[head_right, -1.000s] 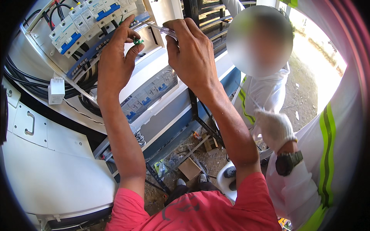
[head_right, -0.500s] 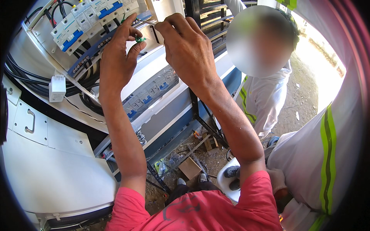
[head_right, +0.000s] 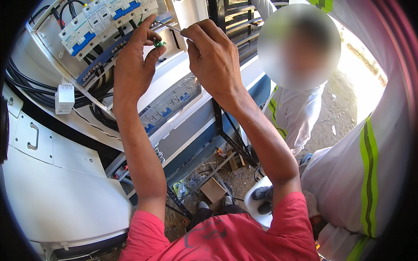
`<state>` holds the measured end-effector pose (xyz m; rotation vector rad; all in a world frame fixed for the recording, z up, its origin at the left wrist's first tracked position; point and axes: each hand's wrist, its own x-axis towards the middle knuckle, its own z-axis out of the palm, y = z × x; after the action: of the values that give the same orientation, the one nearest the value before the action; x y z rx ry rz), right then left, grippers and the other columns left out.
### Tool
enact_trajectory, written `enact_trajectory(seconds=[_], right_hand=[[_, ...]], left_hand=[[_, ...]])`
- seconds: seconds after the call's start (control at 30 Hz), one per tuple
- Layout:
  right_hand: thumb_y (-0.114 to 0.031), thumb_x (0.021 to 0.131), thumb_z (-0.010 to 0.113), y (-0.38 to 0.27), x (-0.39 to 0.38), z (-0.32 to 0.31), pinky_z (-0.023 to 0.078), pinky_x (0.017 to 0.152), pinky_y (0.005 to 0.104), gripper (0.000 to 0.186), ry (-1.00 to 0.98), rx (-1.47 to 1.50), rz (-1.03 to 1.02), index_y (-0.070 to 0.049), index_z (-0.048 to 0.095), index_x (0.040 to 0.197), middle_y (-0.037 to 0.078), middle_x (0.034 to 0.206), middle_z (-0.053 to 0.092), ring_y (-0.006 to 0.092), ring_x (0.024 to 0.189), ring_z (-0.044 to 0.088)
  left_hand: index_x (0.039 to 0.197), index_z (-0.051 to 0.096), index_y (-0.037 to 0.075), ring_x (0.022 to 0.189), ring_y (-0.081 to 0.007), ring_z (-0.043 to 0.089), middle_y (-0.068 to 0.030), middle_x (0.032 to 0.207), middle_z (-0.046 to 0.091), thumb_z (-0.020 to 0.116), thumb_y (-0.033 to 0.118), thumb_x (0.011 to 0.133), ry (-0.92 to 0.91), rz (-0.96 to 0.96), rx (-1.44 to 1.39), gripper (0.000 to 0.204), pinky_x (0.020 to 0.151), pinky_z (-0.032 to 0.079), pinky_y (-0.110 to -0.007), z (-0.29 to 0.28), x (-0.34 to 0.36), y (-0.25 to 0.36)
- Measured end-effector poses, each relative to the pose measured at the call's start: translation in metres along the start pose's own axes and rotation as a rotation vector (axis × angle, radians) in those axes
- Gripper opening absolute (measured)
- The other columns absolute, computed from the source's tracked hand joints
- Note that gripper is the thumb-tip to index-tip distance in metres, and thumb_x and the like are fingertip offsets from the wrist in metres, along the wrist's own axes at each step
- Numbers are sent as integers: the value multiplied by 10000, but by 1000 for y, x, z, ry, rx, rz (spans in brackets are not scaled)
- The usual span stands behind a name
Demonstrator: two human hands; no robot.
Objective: The person strips and shapes green wires, then uses a screwdriver to connect them to terminals inside an open electrical panel. A coworker in a high-visibility shirt stands nearby and occasionally reaches into the panel.
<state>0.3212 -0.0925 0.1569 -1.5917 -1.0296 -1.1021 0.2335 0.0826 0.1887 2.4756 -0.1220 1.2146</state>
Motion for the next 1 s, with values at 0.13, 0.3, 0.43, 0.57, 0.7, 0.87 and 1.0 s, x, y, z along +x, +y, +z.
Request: enact_trajectory(seconds=[0.13,0.3,0.43,0.57,0.7,0.87,1.0], right_hand=[[35,922,766,0,-4,2,638,762,431,253,-19,20,67,-70,763,1152,115,1083,726,354,871,787],[20,919,794,4,-6,5,662,793,407,243,18,-89,-74,-95,777,1133,65,1118,736,284,969,762],[16,893,817,9,-3,-1,680,813,377,268,-9,-270,-225,-110,785,1127,28,1164,737,224,1086,712],[11,892,810,7,9,-7,681,794,373,262,-8,-369,-343,-108,789,1124,11,1180,737,210,1095,701],[-105,958,806,-5,22,-13,638,754,418,150,-8,-393,-326,-87,790,1106,69,1057,767,261,950,749],[-360,1066,735,-31,34,-8,598,683,495,356,-217,-464,128,-28,711,939,206,868,758,375,712,762],[-145,979,723,-32,40,-24,555,702,529,245,-65,-141,2,27,609,1111,216,1059,644,424,799,698]], left_hand=[[1630,533,186,1127,-281,749,-80,1217,762,789,215,1001,-1,4,12,680,972,585,-443,0,0,-2],[1634,531,189,1136,-286,749,-81,1227,763,787,214,1004,5,15,17,680,977,584,-451,0,0,-2],[1628,535,183,1140,-289,750,-83,1227,765,781,182,1005,25,25,45,669,976,584,-451,1,-1,-1],[1615,542,165,1122,-283,752,-84,1226,766,778,139,998,31,41,45,662,970,585,-442,2,-1,-2],[1608,546,156,1093,-280,752,-83,1222,765,782,126,990,26,50,32,662,964,587,-436,2,-1,-3],[1606,548,156,1082,-287,751,-79,1219,765,775,131,997,32,36,48,650,967,586,-440,1,-1,-1],[1612,541,159,1104,-289,756,-78,1236,763,768,136,1006,27,50,56,648,970,585,-443,0,2,0]])
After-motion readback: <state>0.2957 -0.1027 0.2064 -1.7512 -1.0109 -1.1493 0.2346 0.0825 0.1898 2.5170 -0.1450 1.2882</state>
